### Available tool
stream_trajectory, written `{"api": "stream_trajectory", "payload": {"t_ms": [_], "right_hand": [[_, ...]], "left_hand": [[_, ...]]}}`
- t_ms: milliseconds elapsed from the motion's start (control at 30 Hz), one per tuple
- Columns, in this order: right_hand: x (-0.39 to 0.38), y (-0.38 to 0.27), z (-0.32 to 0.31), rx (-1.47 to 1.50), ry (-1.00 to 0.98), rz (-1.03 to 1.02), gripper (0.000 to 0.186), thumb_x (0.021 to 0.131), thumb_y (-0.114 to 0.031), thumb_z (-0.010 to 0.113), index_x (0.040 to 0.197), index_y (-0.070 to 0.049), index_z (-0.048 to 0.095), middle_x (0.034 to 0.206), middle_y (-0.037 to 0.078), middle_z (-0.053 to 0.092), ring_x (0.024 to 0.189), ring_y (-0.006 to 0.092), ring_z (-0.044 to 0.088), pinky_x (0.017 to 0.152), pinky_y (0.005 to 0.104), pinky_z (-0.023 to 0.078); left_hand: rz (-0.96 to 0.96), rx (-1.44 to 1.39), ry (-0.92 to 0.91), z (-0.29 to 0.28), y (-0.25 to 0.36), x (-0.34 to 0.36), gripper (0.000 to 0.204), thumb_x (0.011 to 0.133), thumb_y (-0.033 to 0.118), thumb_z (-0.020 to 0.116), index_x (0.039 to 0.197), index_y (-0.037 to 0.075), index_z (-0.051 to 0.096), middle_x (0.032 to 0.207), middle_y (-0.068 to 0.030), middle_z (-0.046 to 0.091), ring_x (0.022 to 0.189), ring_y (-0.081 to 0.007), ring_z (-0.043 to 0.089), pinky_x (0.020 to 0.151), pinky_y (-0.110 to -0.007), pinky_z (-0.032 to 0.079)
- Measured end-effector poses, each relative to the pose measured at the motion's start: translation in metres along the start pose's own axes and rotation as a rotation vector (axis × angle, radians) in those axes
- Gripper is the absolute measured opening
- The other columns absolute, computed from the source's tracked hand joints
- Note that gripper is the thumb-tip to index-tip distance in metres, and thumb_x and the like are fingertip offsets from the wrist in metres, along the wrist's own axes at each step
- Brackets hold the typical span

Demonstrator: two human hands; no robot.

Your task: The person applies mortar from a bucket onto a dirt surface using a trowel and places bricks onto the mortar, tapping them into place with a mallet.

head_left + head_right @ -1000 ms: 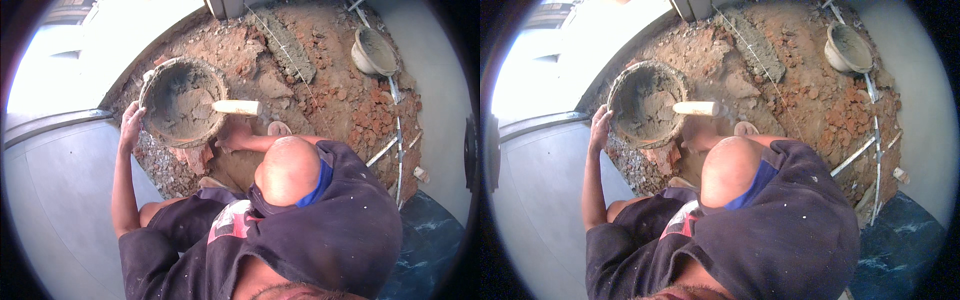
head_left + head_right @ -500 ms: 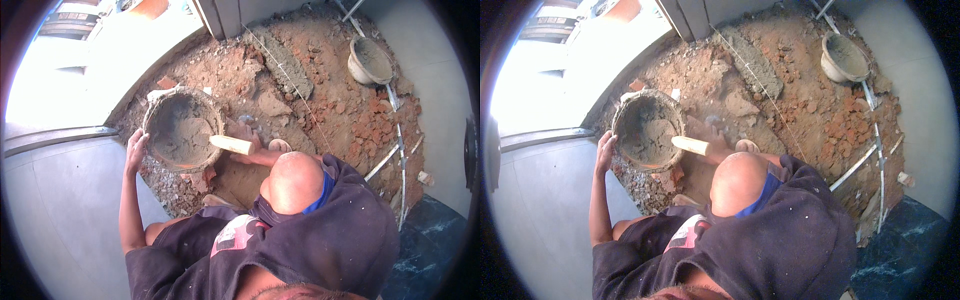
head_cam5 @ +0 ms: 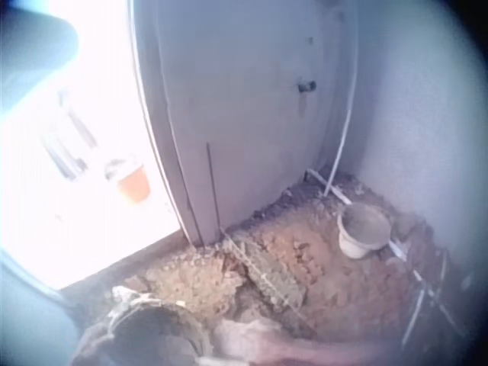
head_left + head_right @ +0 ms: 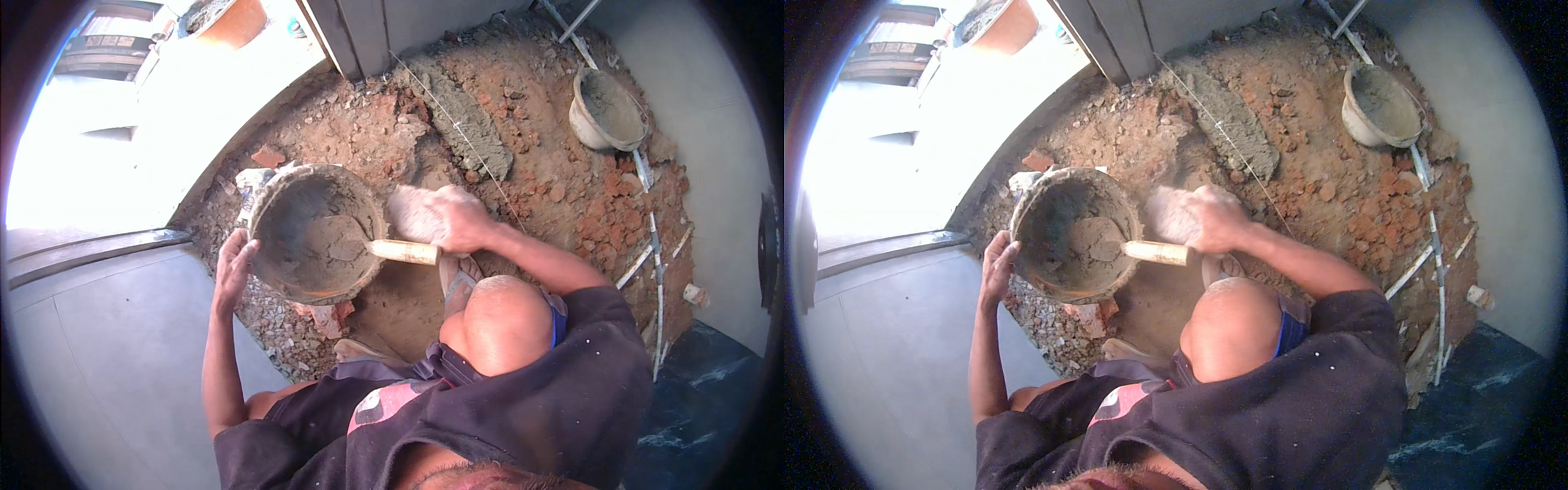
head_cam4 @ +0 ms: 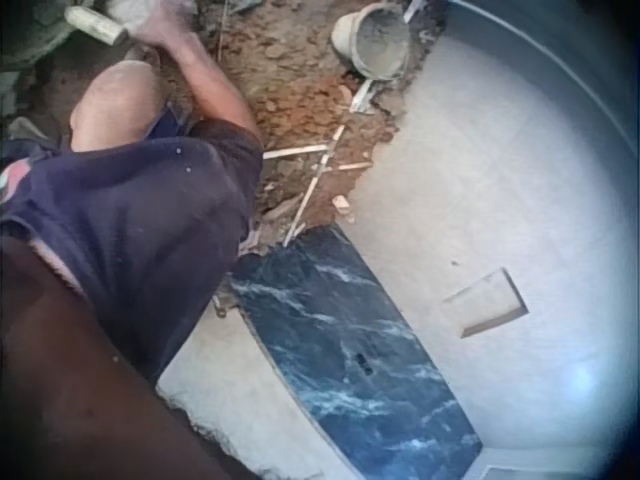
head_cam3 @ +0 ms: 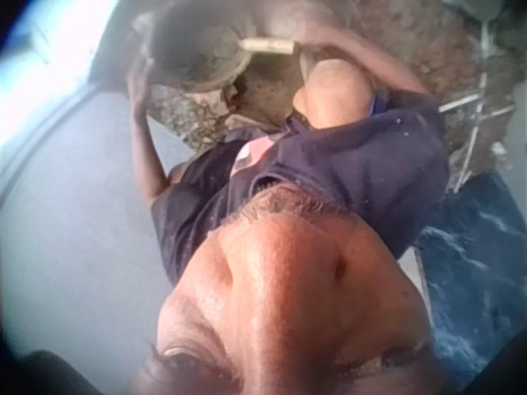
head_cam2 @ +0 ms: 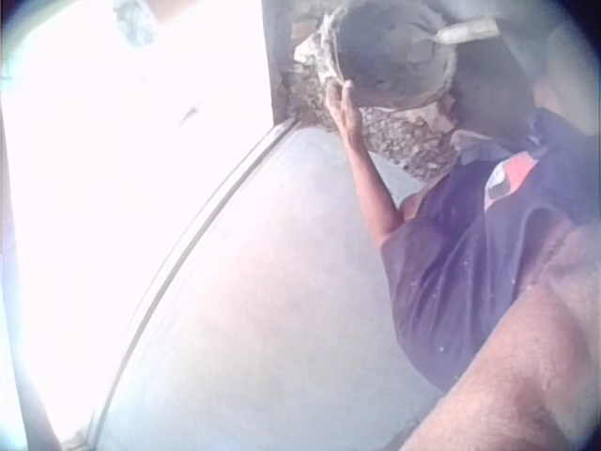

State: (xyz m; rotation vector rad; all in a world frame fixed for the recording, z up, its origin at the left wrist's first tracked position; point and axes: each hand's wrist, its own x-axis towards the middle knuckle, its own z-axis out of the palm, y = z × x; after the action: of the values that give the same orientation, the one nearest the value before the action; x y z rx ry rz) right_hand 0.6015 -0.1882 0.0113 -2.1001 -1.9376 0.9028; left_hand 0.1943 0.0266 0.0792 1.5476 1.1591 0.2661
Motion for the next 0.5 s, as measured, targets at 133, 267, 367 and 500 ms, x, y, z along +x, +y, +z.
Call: {"api": "stream_trajectory", "payload": {"t_ms": [133, 267, 367, 500], "right_hand": [[-0.022, 0.061, -0.066, 0.072, 0.090, 0.111, 0.095, 0.060, -0.049, 0.083, 0.139, -0.009, 0.050, 0.132, 0.019, 0.047, 0.123, 0.0337, 0.050, 0.106, 0.0469, 0.043], [0.012, 0.110, -0.100, 0.141, 0.348, 0.200, 0.091, 0.059, -0.044, 0.086, 0.138, -0.015, 0.052, 0.138, 0.017, 0.044, 0.127, 0.0332, 0.048, 0.110, 0.0475, 0.040], [0.060, 0.145, -0.106, 0.176, 0.530, 0.209, 0.084, 0.061, -0.040, 0.086, 0.136, -0.015, 0.055, 0.138, 0.018, 0.045, 0.128, 0.0362, 0.047, 0.109, 0.0480, 0.041], [0.123, 0.178, -0.109, 0.224, 0.618, 0.261, 0.076, 0.063, -0.038, 0.086, 0.131, -0.015, 0.060, 0.139, 0.020, 0.045, 0.130, 0.0384, 0.045, 0.109, 0.0473, 0.039]], "left_hand": [[0.000, -0.007, -0.001, 0.015, 0.017, 0.010, 0.014, 0.095, 0.021, 0.057, 0.103, 0.009, 0.060, 0.076, 0.0085, 0.051, 0.062, -0.0013, 0.041, 0.052, -0.020, 0.033], [0.031, 0.007, -0.024, 0.013, 0.017, 0.011, 0.017, 0.096, 0.018, 0.056, 0.106, 0.005, 0.058, 0.086, 0.0046, 0.054, 0.075, -0.0047, 0.046, 0.067, -0.021, 0.038], [0.056, 0.007, -0.024, 0.011, 0.009, 0.013, 0.019, 0.096, 0.017, 0.055, 0.108, 0.003, 0.057, 0.092, 0.0023, 0.055, 0.084, -0.0071, 0.047, 0.078, -0.023, 0.038], [0.049, -0.105, 0.010, 0.018, 0.004, 0.015, 0.019, 0.097, 0.017, 0.055, 0.108, 0.001, 0.056, 0.095, 0.0018, 0.055, 0.086, -0.0074, 0.046, 0.079, -0.023, 0.038]]}}
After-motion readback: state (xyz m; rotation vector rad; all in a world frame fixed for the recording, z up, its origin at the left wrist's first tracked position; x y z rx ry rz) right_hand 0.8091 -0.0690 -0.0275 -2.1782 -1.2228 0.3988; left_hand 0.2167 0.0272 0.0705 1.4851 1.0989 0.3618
